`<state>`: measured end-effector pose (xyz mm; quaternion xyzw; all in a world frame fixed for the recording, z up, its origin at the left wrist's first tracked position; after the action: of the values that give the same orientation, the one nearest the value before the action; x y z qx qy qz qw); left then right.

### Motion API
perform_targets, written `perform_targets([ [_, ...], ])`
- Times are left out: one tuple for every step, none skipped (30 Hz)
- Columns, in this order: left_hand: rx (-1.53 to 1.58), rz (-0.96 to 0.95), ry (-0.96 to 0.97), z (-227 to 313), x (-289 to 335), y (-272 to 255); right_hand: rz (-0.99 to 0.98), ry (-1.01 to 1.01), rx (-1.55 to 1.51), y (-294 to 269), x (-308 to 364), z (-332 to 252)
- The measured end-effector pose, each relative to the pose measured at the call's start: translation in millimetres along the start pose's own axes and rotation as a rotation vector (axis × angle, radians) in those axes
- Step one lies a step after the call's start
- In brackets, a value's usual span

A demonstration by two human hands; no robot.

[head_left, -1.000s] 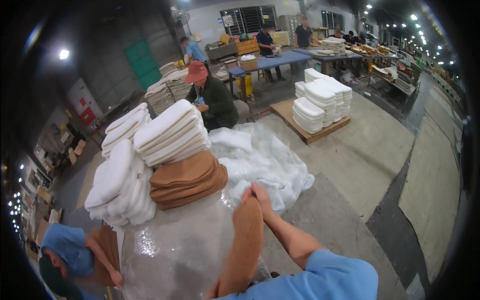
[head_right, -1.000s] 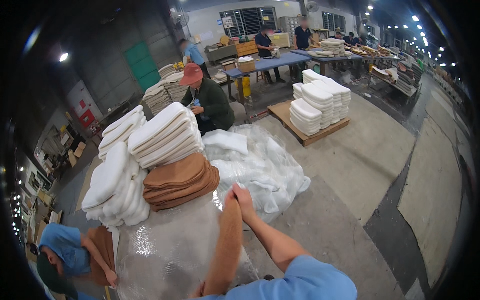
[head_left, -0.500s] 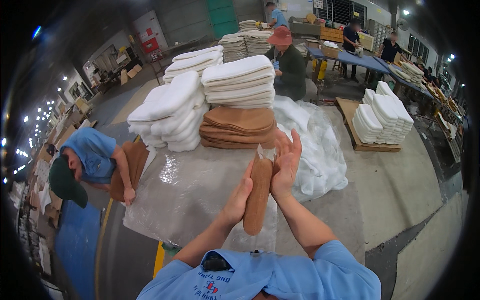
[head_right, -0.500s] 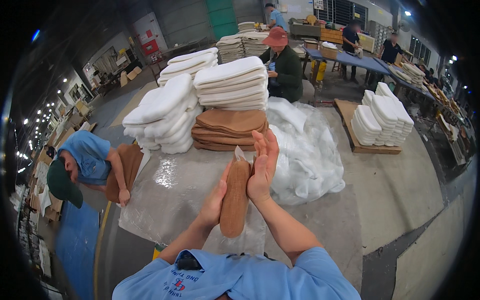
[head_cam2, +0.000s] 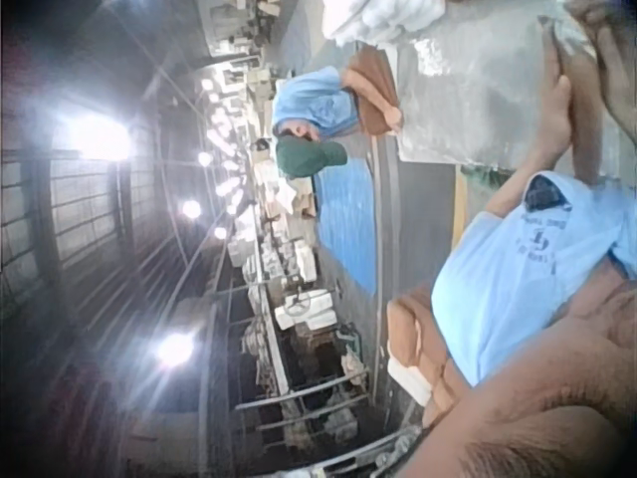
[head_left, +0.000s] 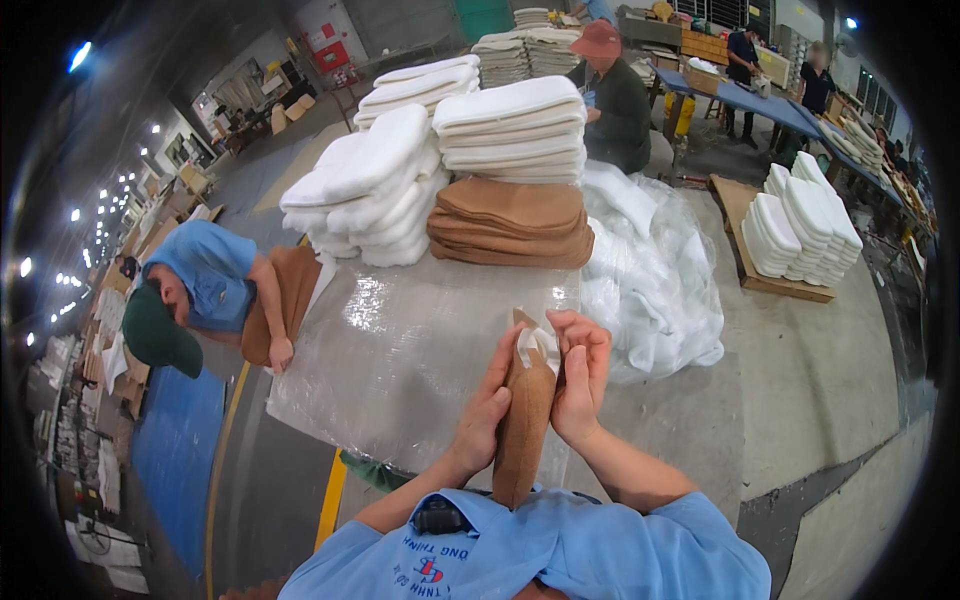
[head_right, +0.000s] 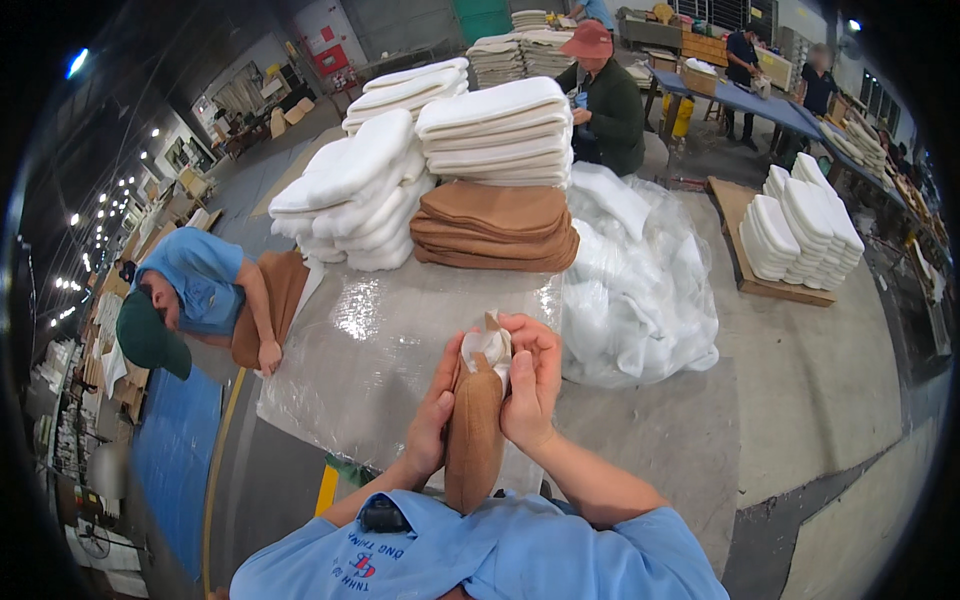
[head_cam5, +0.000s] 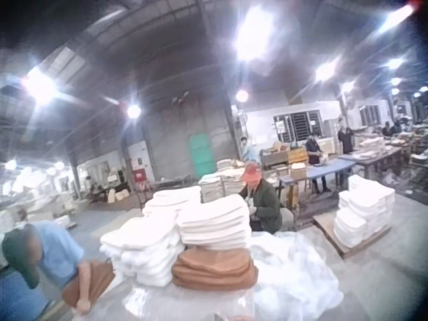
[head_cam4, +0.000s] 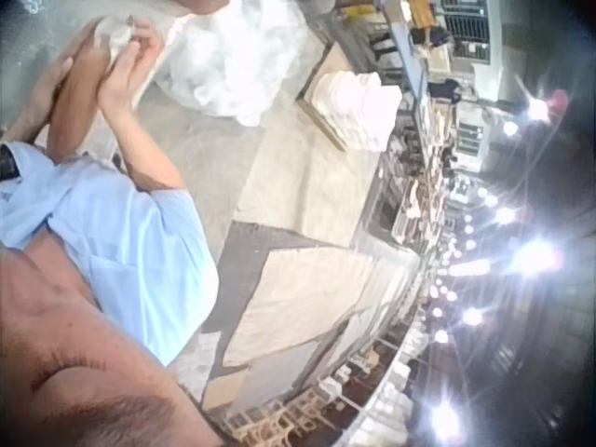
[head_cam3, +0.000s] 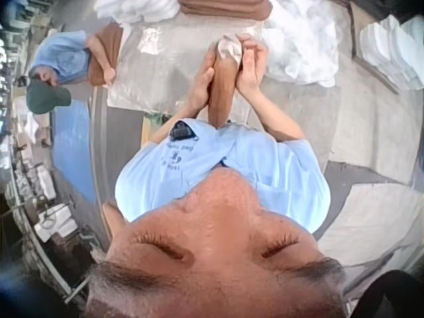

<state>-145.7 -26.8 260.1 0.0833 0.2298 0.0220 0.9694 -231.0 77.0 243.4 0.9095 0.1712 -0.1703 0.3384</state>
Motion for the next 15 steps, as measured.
perform_targets([
  [-0.010,0.017,0.024,-1.2,-2.3,0.4,-0.027,-0.001,0.083,-2.2,3.1,1.0],
  [-0.023,0.041,0.043,-2.2,-1.9,-1.6,-0.056,0.007,0.162,-3.2,7.9,-0.8],
  [-0.028,0.041,0.048,-4.0,-4.0,-3.5,-0.086,0.014,0.242,-2.9,12.9,-1.5],
  [-0.032,0.042,0.052,-6.2,-8.3,-6.6,-0.107,0.006,0.258,-1.8,17.7,-1.3],
  [-0.038,0.037,0.059,-6.3,-10.8,-8.3,-0.127,-0.008,0.272,0.8,20.5,-4.0],
  [-0.082,0.024,0.099,-7.3,-8.1,-15.6,-0.154,-0.024,0.281,6.2,22.4,-6.8],
  [-0.128,0.011,0.138,-11.6,-3.1,-26.8,-0.204,-0.007,0.305,12.1,24.4,-8.1],
  [-0.162,-0.007,0.179,-11.3,-2.1,-31.7,-0.250,0.006,0.340,15.6,24.2,-11.8],
  [-0.146,0.000,0.197,-11.7,1.8,-36.3,-0.298,0.020,0.373,19.8,24.6,-15.3],
  [-0.130,0.006,0.215,-11.5,6.6,-41.1,-0.349,0.038,0.394,25.1,26.0,-18.5],
  [-0.114,0.013,0.239,-7.4,7.3,-43.9,-0.403,0.052,0.418,30.4,25.5,-23.1],
  [-0.094,-0.024,0.217,-4.8,8.4,-46.4,-0.458,0.066,0.440,35.9,25.5,-27.2],
  [-0.074,-0.060,0.195,-0.7,10.0,-50.8,-0.474,0.024,0.515,40.2,24.5,-33.1],
  [-0.046,-0.101,0.180,3.7,8.7,-52.8,-0.489,-0.023,0.601,43.2,22.3,-40.8],
  [-0.054,-0.146,0.158,8.4,11.4,-54.0,-0.506,-0.055,0.683,46.2,24.9,-46.8],
])
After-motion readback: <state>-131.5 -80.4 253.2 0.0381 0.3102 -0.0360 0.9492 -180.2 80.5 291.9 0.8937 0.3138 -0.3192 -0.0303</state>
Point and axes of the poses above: each hand's wrist, its own x-axis away from the middle knuckle, its own y-axis out of the palm, z = x × y, the point moved 6 cm from there along -x, towards the middle knuckle, and after that the axes turned 11 degrees about y, right-handed, at the moved point
